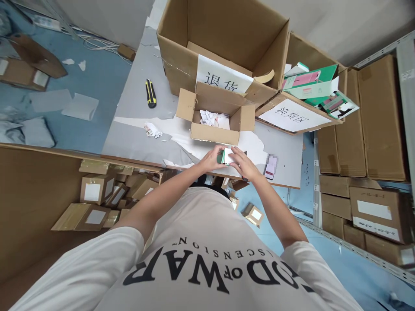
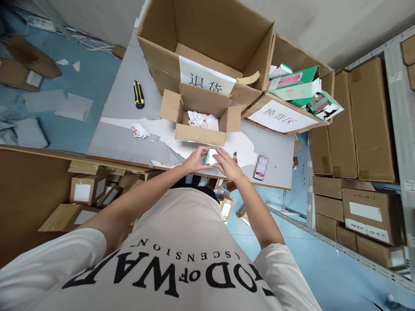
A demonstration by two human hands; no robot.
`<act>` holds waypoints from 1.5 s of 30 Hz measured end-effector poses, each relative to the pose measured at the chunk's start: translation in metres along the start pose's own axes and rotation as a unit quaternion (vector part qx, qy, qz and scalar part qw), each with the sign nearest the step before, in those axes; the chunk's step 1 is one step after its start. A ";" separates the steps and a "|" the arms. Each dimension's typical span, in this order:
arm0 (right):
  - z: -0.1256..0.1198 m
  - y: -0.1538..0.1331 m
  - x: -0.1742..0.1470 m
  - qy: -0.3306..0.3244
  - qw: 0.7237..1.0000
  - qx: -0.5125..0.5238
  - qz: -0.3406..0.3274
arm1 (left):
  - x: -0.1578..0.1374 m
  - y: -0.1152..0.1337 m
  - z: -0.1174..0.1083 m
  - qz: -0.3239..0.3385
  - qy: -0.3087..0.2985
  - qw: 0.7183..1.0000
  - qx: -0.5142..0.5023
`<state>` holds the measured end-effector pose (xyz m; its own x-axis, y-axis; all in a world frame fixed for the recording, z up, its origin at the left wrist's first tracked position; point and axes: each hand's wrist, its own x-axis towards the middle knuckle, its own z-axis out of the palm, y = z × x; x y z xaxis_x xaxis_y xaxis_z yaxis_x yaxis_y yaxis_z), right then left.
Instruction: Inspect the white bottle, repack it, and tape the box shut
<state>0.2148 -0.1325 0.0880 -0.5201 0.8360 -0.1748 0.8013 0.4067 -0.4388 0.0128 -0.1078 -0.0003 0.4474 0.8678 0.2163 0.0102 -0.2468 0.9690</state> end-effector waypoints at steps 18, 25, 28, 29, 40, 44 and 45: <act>0.032 0.002 -0.007 0.072 0.996 0.016 0.040 | 0.004 0.010 -0.009 -0.033 -0.067 0.992 0.099; 0.019 0.006 -0.013 0.048 0.998 -0.011 -0.031 | 0.011 0.015 -0.018 -0.047 -0.127 0.985 0.105; 0.004 0.001 -0.007 0.016 0.999 -0.026 -0.021 | 0.011 0.022 -0.022 -0.069 -0.133 0.979 0.140; -0.001 -0.002 -0.003 0.004 0.999 -0.031 -0.021 | 0.010 0.024 -0.024 -0.078 -0.130 0.976 0.153; -0.147 0.020 -0.018 0.238 0.967 0.004 -0.089 | -0.027 0.033 -0.055 -0.208 -0.043 0.957 0.198; -0.252 0.056 -0.048 0.468 0.880 -0.013 -0.076 | -0.040 0.032 -0.050 -0.237 -0.033 0.951 0.194; -0.279 0.069 -0.052 0.525 0.849 -0.015 -0.057 | -0.044 0.031 -0.047 -0.244 -0.036 0.949 0.196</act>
<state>0.3800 -0.0450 0.3124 -0.0573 0.6523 0.7558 0.7791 0.5026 -0.3747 -0.0487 -0.1333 0.0259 0.3643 0.8915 -0.2695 0.5576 0.0229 0.8298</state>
